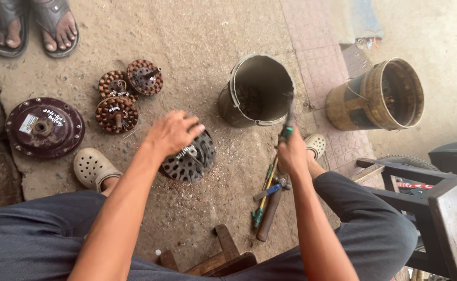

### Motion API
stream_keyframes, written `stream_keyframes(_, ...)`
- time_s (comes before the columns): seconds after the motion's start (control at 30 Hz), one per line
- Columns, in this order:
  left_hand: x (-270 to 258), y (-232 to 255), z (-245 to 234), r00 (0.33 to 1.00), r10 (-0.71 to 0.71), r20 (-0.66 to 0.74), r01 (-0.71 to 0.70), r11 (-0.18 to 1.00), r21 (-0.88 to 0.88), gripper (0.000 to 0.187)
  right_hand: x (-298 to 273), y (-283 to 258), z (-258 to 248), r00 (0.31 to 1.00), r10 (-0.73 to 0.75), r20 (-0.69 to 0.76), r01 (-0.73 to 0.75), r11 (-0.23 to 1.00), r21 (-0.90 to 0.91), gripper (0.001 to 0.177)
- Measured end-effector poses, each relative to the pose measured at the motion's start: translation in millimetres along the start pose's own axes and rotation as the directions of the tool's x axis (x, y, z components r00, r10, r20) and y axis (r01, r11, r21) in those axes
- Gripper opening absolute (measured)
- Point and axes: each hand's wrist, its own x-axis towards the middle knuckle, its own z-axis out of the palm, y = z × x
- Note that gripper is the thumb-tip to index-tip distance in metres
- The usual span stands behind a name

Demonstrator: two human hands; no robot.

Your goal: The person uses pliers to pull copper wire segments out of the slots of a motor stator. They rotate the stator to access different slots and discard the removed wire pieces into a nearby bucket.

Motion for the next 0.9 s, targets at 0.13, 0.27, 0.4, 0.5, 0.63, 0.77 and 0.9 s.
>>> stream_keyframes(0.13, 0.0, 2.8, 4.2, 1.000, 0.007, -0.005, -0.006, 0.999, 0.042, 0.063, 25.3, 63.4, 38.8, 0.973, 0.034, 0.230, 0.045, 0.942, -0.333, 0.032)
stream_keyframes(0.27, 1.7, -8.1, 6.4, 0.967, 0.118, -0.225, -0.125, 0.992, -0.019, 0.056, -8.6, 50.9, 32.4, 0.952, -0.250, 0.175, 0.271, 0.957, -0.105, 0.061)
stream_keyframes(0.4, -3.0, -14.5, 14.0, 0.958, 0.101, -0.268, -0.124, 0.990, -0.069, 0.050, -62.8, -30.2, 0.4, 0.833, -0.422, 0.358, 0.430, 0.901, 0.060, 0.073)
stream_keyframes(0.5, -12.3, -11.8, 18.5, 0.934, -0.024, -0.356, 0.007, 0.999, -0.050, 0.051, -91.5, -97.7, -10.8, 0.730, -0.505, 0.461, 0.633, 0.754, -0.175, 0.053)
stream_keyframes(0.63, -25.1, -2.4, 34.4, 0.836, -0.220, -0.503, 0.193, 0.976, -0.106, 0.057, -105.9, -144.4, -21.2, 0.624, -0.670, 0.402, 0.781, 0.514, -0.356, 0.066)
stream_keyframes(0.77, -31.2, 5.0, 46.6, 0.790, -0.417, -0.451, 0.300, 0.903, -0.308, 0.063, -113.8, -173.3, -21.3, 0.641, -0.558, 0.527, 0.762, 0.385, -0.521, 0.053)
stream_keyframes(0.9, -26.8, 9.2, 47.0, 0.769, -0.499, -0.400, 0.398, 0.863, -0.310, 0.068, -102.9, -184.6, -30.7, 0.611, -0.228, 0.758, 0.789, 0.254, -0.560, 0.030)
